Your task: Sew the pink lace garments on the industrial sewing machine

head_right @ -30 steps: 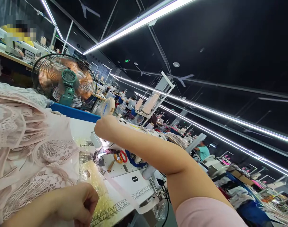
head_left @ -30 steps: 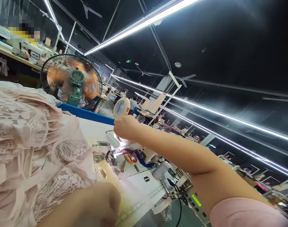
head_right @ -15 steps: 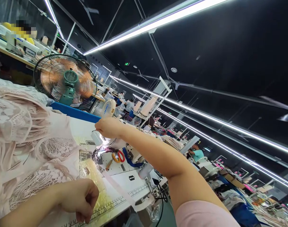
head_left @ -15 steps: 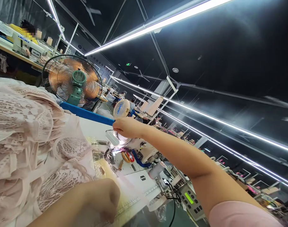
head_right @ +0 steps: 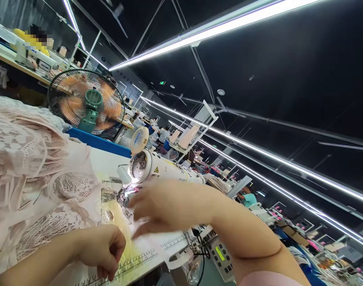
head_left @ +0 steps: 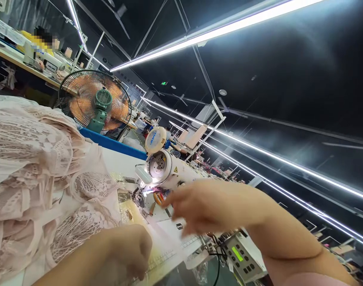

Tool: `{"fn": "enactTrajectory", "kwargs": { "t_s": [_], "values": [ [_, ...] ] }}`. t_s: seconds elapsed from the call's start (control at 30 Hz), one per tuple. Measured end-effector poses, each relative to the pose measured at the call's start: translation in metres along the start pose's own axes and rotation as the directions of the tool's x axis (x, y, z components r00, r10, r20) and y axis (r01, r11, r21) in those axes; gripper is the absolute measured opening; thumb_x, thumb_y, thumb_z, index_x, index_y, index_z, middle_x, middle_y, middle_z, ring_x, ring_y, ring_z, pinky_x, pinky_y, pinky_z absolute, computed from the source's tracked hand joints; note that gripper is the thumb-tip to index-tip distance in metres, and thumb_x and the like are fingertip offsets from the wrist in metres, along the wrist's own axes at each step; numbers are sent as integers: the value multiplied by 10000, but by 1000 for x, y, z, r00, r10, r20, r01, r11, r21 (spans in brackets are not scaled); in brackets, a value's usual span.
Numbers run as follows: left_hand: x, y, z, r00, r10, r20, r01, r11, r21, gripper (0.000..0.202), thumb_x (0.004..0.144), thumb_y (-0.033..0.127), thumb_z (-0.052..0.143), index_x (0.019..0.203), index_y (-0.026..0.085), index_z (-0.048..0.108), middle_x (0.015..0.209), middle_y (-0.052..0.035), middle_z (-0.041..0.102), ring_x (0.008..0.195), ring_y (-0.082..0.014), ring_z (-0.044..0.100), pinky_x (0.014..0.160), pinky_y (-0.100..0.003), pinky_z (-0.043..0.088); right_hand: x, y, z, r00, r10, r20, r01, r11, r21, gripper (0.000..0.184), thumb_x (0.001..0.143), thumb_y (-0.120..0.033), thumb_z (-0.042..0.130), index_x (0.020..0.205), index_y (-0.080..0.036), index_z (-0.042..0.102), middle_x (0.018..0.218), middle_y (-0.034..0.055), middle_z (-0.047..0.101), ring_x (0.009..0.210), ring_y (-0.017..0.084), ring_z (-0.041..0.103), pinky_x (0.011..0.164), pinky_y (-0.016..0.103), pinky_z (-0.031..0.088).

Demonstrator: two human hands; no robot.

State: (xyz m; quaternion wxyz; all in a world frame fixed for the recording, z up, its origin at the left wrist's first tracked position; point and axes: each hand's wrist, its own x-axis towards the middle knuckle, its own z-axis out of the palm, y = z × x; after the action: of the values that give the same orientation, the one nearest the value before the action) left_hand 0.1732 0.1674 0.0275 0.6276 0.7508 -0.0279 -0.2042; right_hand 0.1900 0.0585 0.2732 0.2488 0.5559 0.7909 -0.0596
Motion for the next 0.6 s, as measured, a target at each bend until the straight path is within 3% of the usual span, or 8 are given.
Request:
{"fn": "enactTrajectory", "kwargs": {
  "t_s": [0.07,0.13,0.2,0.33,0.6],
  "values": [
    [-2,3,0,1000,-13,-9,14,1000,21,145,442,145,644,516,171,522,494,29,589,482,-114,568,493,-234,480,29,31,-4,946,266,-183,-305,922,-238,164,860,-116,490,818,-137,647,948,84,639,865,165,563,755,285,424],
    [-3,5,0,1000,-20,-4,20,999,29,149,442,140,641,522,174,520,517,27,601,510,-120,582,512,-238,492,62,65,-4,901,344,-264,-429,792,-434,195,817,-46,502,851,-140,670,1015,91,642,1006,237,534,827,367,414],
    [-4,5,-1,1000,-25,0,25,999,28,151,436,143,644,518,175,521,526,25,603,534,-129,593,524,-242,495,89,94,-2,920,296,-257,-392,726,-565,213,824,-58,503,823,-147,696,1217,90,579,1221,296,400,960,446,347],
    [-6,7,0,999,-27,-35,29,998,57,109,439,154,629,509,180,548,525,26,595,559,-142,603,554,-260,499,116,124,1,897,434,-85,-385,673,-631,197,824,-124,538,904,-177,710,1443,35,372,1377,331,149,1080,582,157],
    [-9,8,0,1000,-5,-21,6,997,77,103,455,159,638,491,181,545,529,28,588,558,-143,593,570,-277,495,128,131,2,864,503,0,-396,682,-615,359,813,-76,484,1123,-162,641,1459,61,332,1385,313,141,1081,605,157]
  ]
}}
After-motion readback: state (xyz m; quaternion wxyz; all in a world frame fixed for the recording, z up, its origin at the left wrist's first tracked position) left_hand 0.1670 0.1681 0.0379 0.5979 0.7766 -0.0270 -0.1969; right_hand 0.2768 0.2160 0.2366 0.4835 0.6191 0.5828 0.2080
